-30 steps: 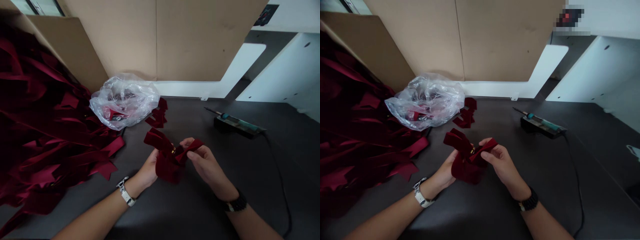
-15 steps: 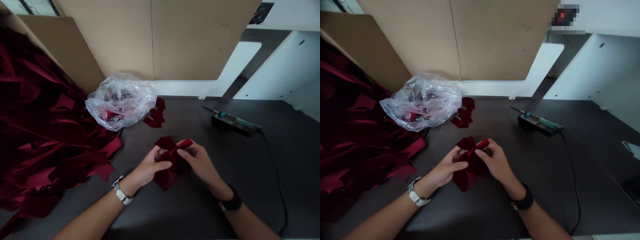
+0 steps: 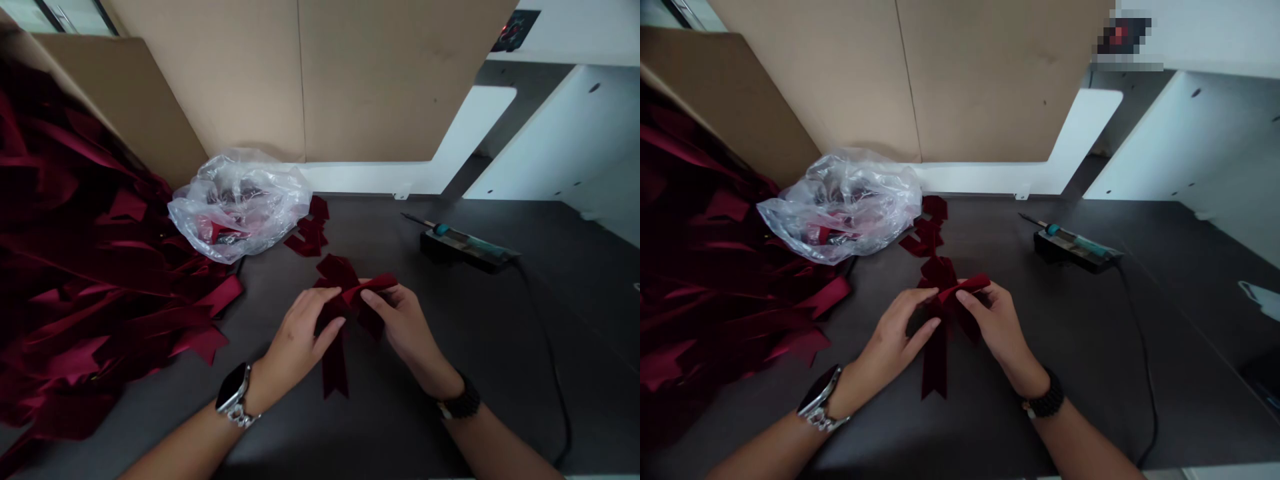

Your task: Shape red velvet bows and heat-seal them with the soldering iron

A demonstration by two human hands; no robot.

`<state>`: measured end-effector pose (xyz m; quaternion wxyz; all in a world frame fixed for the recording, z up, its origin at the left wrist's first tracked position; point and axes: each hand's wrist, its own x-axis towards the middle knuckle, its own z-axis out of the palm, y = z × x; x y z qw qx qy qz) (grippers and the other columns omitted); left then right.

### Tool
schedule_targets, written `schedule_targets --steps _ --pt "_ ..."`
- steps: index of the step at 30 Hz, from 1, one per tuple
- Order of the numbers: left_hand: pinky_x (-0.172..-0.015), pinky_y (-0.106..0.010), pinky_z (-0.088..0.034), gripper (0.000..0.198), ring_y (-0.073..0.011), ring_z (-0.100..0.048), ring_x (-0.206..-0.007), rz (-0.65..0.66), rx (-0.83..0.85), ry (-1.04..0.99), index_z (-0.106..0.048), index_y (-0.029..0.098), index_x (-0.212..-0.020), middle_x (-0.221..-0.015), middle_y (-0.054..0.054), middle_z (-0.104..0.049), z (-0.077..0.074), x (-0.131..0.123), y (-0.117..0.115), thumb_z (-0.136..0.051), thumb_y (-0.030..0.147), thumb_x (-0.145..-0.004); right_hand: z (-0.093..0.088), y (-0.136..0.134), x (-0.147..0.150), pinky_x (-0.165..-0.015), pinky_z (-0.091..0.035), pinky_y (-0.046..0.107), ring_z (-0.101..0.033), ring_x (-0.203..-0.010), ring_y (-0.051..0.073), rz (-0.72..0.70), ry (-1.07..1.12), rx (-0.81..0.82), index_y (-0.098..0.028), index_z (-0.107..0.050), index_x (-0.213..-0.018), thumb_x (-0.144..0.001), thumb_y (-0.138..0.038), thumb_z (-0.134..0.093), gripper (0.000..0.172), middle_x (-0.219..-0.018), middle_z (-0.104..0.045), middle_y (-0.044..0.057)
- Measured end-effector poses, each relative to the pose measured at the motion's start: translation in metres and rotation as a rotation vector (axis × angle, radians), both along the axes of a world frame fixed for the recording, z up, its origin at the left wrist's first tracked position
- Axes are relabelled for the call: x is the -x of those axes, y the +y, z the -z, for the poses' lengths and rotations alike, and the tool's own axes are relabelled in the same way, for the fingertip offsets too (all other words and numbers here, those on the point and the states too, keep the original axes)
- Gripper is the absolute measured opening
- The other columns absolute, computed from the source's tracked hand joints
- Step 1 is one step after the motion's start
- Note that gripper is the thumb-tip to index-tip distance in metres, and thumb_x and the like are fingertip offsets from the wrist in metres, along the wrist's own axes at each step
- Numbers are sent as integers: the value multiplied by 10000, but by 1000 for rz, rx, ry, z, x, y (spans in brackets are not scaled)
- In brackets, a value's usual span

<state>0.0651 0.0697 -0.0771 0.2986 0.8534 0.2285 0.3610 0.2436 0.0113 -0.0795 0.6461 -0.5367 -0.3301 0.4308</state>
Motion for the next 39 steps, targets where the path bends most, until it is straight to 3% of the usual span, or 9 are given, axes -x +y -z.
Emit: schedule_targets --steps 2,6,11,18,29,34,39 --pt "-855 -307 -467 353 -162 -579 -941 -2 191 -32 -457 219 -1228 -1027 -60 -607 2 -3 -5 -569 198 -893 4 0 3 -731 -518 304 -654 -785 189 1 39 3 -209 -733 -909 -681 -421 -807 320 -869 -730 60" --pt "-701 -244 -461 139 -121 -549 -738 3 496 -152 -488 191 -926 -798 2 -555 9 -11 -10 -603 212 -850 9 1 12 -737 -510 308 -648 -774 188 33 59 3 -199 -734 -884 -675 -415 -811 310 -855 -727 61" --pt "-650 -235 -415 88 -103 -493 -658 43 537 -96 -490 180 -834 -715 21 -523 12 -13 -14 -576 164 -821 5 2 22 -694 -512 302 -645 -693 178 24 208 83 -192 -730 -830 -589 -421 -855 356 -761 -718 46" --pt "-726 -235 -445 292 -111 -523 -762 57 803 -372 -531 173 -886 -823 1 -534 14 -16 -6 -743 251 -701 7 3 21 -732 -506 298 -643 -750 174 -4 178 25 -210 -737 -829 -616 -393 -844 301 -812 -726 43" --pt "-605 -213 -410 196 -102 -482 -638 -107 746 -324 -561 161 -774 -685 13 -535 8 -17 -7 -643 337 -798 10 -2 35 -749 -498 312 -632 -791 189 25 -96 -54 -214 -710 -846 -765 -348 -725 157 -831 -708 36" --pt "-607 -222 -399 279 -106 -461 -626 -93 775 -344 -553 164 -734 -669 18 -516 4 -15 -6 -644 420 -798 13 -2 36 -788 -493 324 -625 -834 194 13 -35 -62 -225 -705 -879 -742 -343 -751 187 -872 -701 33" --pt "-584 -217 -370 310 -103 -428 -607 -56 803 -339 -515 169 -719 -650 29 -480 3 -14 -6 -642 440 -797 14 -2 35 -751 -469 273 -591 -785 158 -16 181 -47 -228 -690 -821 -687 -321 -806 201 -819 -678 4"
